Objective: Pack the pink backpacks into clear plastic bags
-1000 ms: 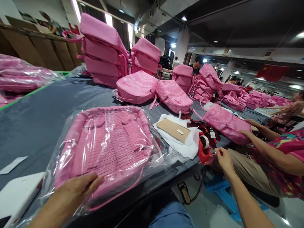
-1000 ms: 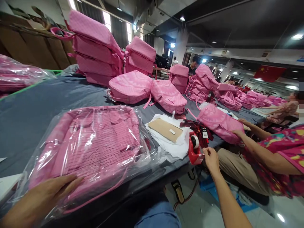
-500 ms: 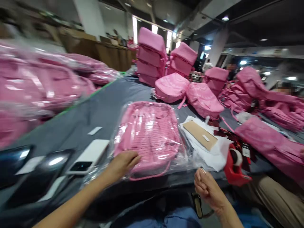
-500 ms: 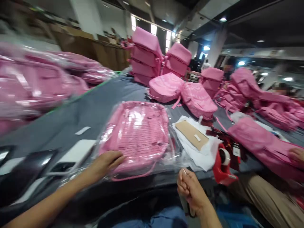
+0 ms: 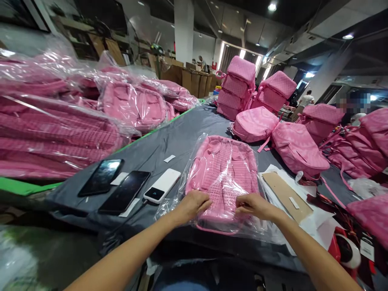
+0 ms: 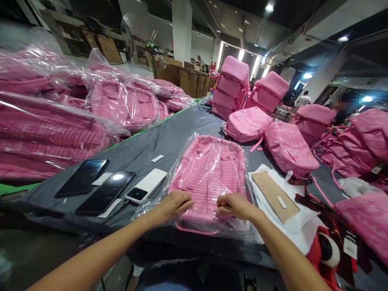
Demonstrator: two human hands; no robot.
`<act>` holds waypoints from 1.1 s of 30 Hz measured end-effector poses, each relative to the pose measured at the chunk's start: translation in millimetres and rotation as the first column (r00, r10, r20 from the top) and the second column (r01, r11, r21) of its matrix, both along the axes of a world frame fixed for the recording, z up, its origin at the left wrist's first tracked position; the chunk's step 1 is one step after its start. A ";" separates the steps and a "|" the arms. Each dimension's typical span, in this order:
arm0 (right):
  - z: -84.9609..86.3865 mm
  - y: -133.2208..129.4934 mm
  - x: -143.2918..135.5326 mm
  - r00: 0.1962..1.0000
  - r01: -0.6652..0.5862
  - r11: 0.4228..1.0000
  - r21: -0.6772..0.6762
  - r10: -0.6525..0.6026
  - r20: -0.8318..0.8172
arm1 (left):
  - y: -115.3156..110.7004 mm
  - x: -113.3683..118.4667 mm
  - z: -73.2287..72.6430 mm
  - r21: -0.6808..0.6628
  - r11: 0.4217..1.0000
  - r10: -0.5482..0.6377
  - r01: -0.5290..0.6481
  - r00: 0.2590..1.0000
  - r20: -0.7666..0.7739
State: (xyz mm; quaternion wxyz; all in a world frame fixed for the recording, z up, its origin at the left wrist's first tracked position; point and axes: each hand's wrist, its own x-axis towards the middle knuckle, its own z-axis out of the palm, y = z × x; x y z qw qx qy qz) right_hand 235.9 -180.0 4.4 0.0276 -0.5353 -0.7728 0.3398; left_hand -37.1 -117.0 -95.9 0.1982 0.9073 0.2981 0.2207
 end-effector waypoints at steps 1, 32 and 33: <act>-2.5 3.1 -2.0 0.998 -0.002 1.000 0.004 0.002 0.064 | -0.1 0.0 0.2 -0.010 1.000 0.002 -0.002 1.000 0.001; -15.5 -27.1 7.2 0.970 -0.017 0.790 0.613 -0.136 0.203 | -0.6 1.3 -2.5 0.005 0.999 0.037 -0.037 0.994 -0.101; -25.8 -37.9 4.7 0.981 -0.104 0.746 0.657 -0.031 0.192 | 0.3 2.1 -3.8 0.009 0.999 0.038 -0.038 0.995 -0.096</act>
